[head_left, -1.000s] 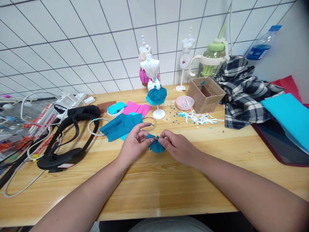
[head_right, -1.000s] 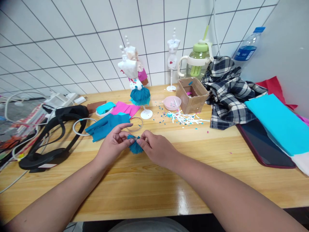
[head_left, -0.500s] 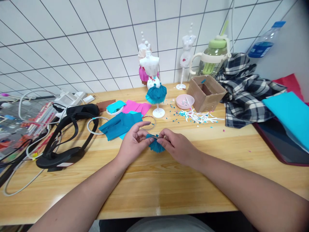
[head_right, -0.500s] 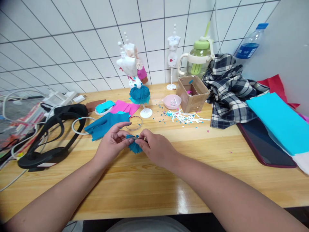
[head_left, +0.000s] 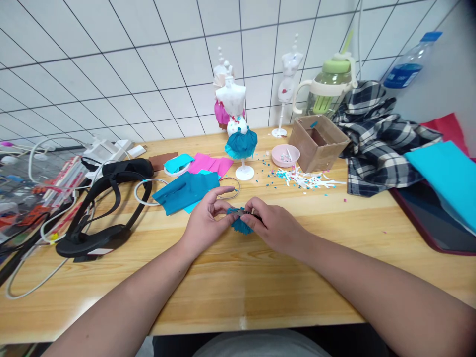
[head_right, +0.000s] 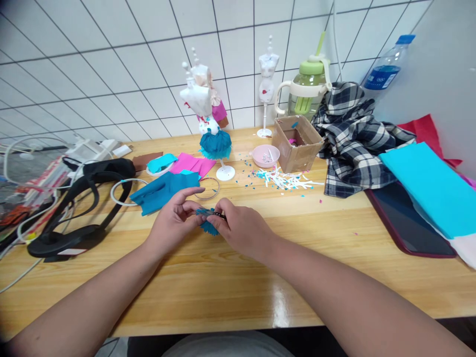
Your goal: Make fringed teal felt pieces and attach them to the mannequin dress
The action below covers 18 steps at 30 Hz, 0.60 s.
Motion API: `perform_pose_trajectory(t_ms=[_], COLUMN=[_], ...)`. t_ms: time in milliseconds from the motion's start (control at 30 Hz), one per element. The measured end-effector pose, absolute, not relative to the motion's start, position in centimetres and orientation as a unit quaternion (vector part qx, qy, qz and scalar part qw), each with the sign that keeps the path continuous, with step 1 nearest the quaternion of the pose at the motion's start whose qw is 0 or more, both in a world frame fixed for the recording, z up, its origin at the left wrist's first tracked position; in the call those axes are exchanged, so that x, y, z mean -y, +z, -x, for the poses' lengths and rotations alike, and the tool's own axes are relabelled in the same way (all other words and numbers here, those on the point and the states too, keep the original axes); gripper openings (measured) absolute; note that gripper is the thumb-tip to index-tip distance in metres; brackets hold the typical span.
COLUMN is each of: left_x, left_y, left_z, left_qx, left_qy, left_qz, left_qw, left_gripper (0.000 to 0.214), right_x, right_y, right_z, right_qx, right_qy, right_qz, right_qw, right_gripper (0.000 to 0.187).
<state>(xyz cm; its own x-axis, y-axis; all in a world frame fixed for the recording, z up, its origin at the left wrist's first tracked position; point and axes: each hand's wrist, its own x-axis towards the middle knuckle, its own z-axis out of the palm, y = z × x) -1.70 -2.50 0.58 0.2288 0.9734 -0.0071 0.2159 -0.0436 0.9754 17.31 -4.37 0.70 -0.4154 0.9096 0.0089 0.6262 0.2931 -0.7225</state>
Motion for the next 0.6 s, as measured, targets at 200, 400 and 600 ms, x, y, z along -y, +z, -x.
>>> perform_pose_trajectory(t_ms=[200,400,600], left_x=[2.67,2.63,2.68], left_y=[0.71,0.53,0.63], left_z=[1.59,1.62,1.5], left_qx=[-0.487,-0.484,-0.48], left_qy=[0.378,0.372,0.374], left_qz=[-0.633,-0.639,-0.639], left_qw=[0.467,0.467,0.47], left_gripper=[0.058,0.057,0.057], right_x=[4.41,4.4,4.42], right_y=[0.61,0.44,0.27], right_z=[-17.21,-17.14,-17.12], right_qx=[0.779,0.777,0.785], right_qy=[0.311,0.311,0.289], right_qz=[0.499,0.5,0.498], right_qw=[0.216,0.225,0.229], right_gripper=[0.025,0.026,0.024])
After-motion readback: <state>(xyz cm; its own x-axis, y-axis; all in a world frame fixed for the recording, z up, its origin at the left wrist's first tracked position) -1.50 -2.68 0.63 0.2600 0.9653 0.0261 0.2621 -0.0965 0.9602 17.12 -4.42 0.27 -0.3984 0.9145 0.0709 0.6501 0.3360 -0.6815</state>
